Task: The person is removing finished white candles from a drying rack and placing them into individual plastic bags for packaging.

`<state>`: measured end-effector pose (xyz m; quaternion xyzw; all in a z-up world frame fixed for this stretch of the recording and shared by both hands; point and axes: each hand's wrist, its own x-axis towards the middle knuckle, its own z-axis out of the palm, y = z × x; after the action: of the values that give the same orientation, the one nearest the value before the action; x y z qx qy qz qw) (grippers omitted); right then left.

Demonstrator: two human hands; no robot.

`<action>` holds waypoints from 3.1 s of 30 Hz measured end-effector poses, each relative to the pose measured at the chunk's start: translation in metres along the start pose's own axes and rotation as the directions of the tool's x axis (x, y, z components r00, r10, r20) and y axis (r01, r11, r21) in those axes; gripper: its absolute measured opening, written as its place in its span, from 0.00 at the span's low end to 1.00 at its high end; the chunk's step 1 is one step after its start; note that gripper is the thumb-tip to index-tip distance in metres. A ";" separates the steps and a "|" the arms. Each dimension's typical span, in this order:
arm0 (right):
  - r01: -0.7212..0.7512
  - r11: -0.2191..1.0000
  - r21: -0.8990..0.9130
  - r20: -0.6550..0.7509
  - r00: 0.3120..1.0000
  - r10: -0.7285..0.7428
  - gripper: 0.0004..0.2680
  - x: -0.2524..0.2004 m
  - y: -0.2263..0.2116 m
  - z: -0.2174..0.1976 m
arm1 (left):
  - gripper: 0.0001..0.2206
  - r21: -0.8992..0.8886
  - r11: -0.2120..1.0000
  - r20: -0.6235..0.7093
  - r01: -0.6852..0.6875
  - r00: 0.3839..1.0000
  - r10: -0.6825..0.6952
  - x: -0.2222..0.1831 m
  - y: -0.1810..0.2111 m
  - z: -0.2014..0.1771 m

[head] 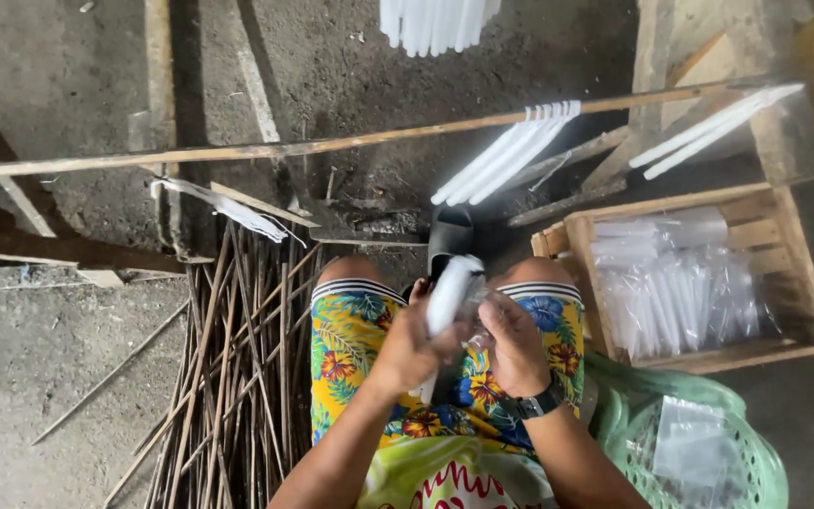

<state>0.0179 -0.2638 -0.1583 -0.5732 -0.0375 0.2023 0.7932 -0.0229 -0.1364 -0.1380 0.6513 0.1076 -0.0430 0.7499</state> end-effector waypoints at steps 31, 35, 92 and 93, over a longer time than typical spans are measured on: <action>0.497 0.305 -0.812 0.393 0.853 -0.343 0.13 0.009 0.050 -0.025 | 0.08 -0.031 0.892 0.253 0.450 0.867 -0.429 0.015 -0.100 -0.004; 0.250 0.559 -0.791 0.232 0.967 -0.105 0.11 0.025 0.059 -0.037 | 0.29 -0.516 0.609 0.221 0.602 0.780 -0.585 0.024 -0.080 -0.004; 0.169 0.819 0.548 -0.237 0.971 -0.041 0.12 -0.001 -0.031 -0.051 | 0.11 0.313 0.942 -0.084 -0.123 0.984 0.156 0.006 0.000 0.052; 0.108 0.764 0.636 -0.276 0.957 0.094 0.14 0.000 -0.031 -0.054 | 0.06 0.439 0.894 -0.045 -0.093 0.991 0.125 0.008 -0.009 0.051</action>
<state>0.0427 -0.3200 -0.1481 -0.2889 0.1491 0.1131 0.9389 -0.0113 -0.1877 -0.1414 0.8085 0.0856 -0.0004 0.5823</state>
